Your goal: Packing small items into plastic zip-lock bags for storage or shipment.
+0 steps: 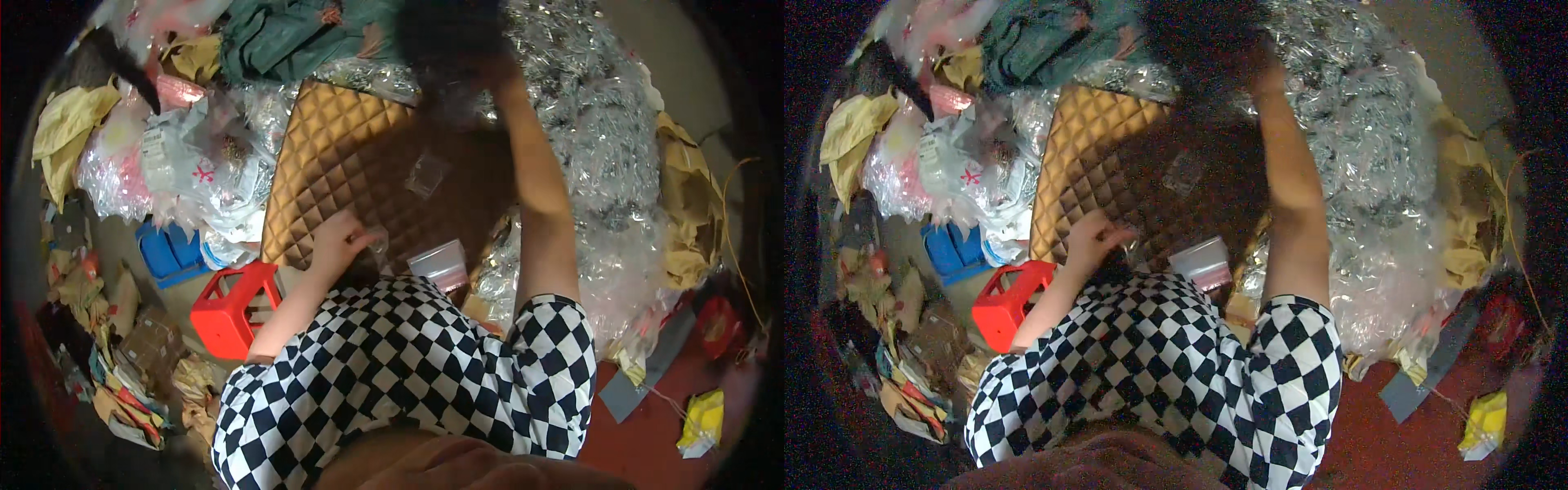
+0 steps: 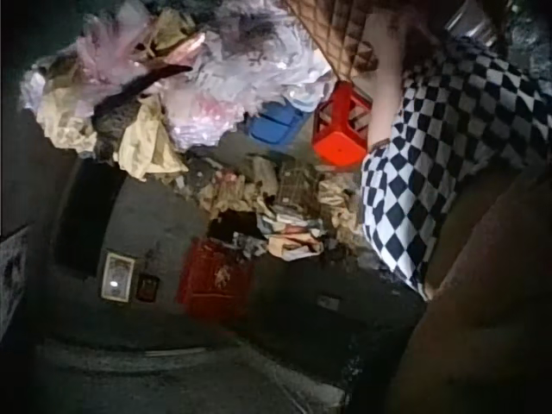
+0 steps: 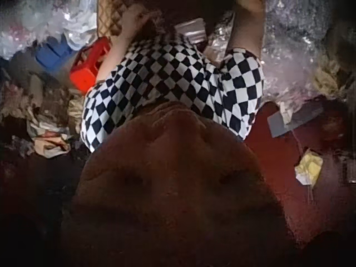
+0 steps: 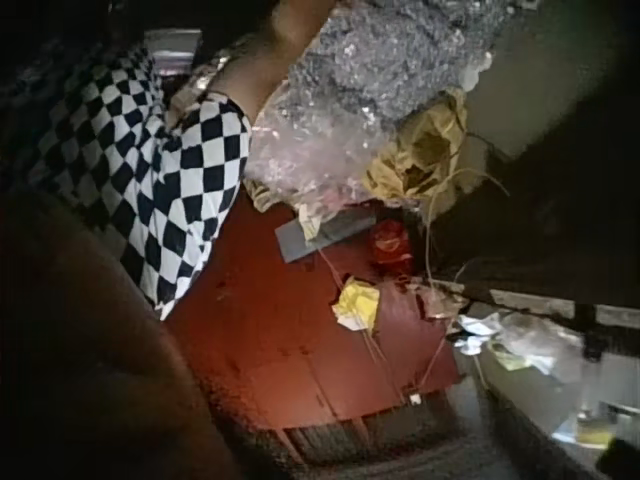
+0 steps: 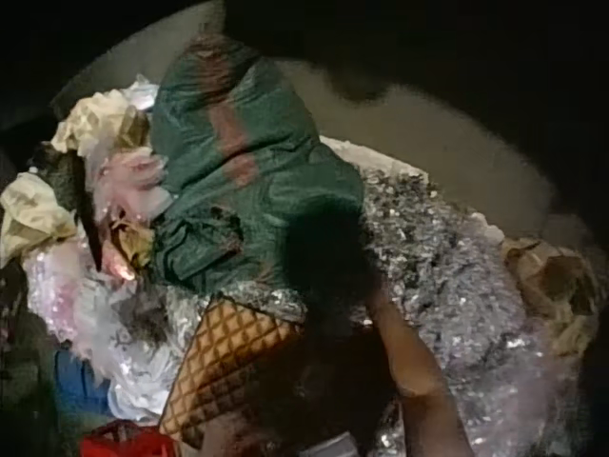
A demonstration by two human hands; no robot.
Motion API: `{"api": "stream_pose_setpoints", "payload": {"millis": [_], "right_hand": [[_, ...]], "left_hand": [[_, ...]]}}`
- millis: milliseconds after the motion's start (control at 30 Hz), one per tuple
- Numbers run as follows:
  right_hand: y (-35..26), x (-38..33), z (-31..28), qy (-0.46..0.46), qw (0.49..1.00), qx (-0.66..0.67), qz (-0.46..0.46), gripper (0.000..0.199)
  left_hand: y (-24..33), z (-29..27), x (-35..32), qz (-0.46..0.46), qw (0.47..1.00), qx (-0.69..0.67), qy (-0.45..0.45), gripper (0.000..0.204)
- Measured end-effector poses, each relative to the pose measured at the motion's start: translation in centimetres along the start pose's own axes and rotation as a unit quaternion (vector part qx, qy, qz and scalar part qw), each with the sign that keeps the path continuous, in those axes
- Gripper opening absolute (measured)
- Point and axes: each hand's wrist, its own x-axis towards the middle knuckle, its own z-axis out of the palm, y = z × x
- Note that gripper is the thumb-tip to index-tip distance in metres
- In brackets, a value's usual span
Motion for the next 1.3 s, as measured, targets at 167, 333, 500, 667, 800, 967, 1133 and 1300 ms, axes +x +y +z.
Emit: {"api": "stream_pose_setpoints", "payload": {"millis": [167, 333, 500, 667, 800, 967, 1133, 1300], "right_hand": [[-6.7, 0.6, -10.3, -0.039, 0.923, 0.232, 0.305, 0.045], [-11.6, -8.0, -12.9, 0.121, 0.397, 0.797, 0.439, 0.048], [-19.8, -13.0, -10.3, -0.180, 0.656, 0.633, 0.370, 0.053], [-21.3, -19.7, -2.4, -0.099, 0.843, 0.447, 0.283, 0.054], [-22.0, -20.3, -4.6, -0.164, 0.707, 0.604, 0.328, 0.052], [-31.1, -18.5, -15.7, -0.107, 0.579, 0.687, 0.427, 0.037], [-33.4, -19.1, -21.5, -0.290, 0.732, 0.541, 0.295, 0.037], [-34.9, -20.5, -23.1, -0.283, 0.783, 0.473, 0.288, 0.040]], "left_hand": [[-1.0, -0.8, -0.4, -0.041, 0.977, -0.152, 0.142, 0.035], [-2.5, -2.4, 0.6, 0.146, 0.959, 0.077, 0.228, 0.020], [-3.1, -4.1, -0.5, 0.213, 0.941, 0.116, 0.238, 0.034], [-1.8, -3.2, -3.1, 0.085, 0.988, 0.097, 0.085, 0.063], [-4.6, -1.7, -5.4, 0.057, 0.996, 0.052, 0.032, 0.047], [-4.7, 0.2, -6.1, 0.179, 0.976, 0.039, 0.119, 0.024], [-1.2, -0.5, -6.2, 0.285, 0.955, 0.035, 0.079, 0.022], [0.4, 1.0, -7.8, 0.271, 0.962, 0.007, -0.012, 0.018]]}}
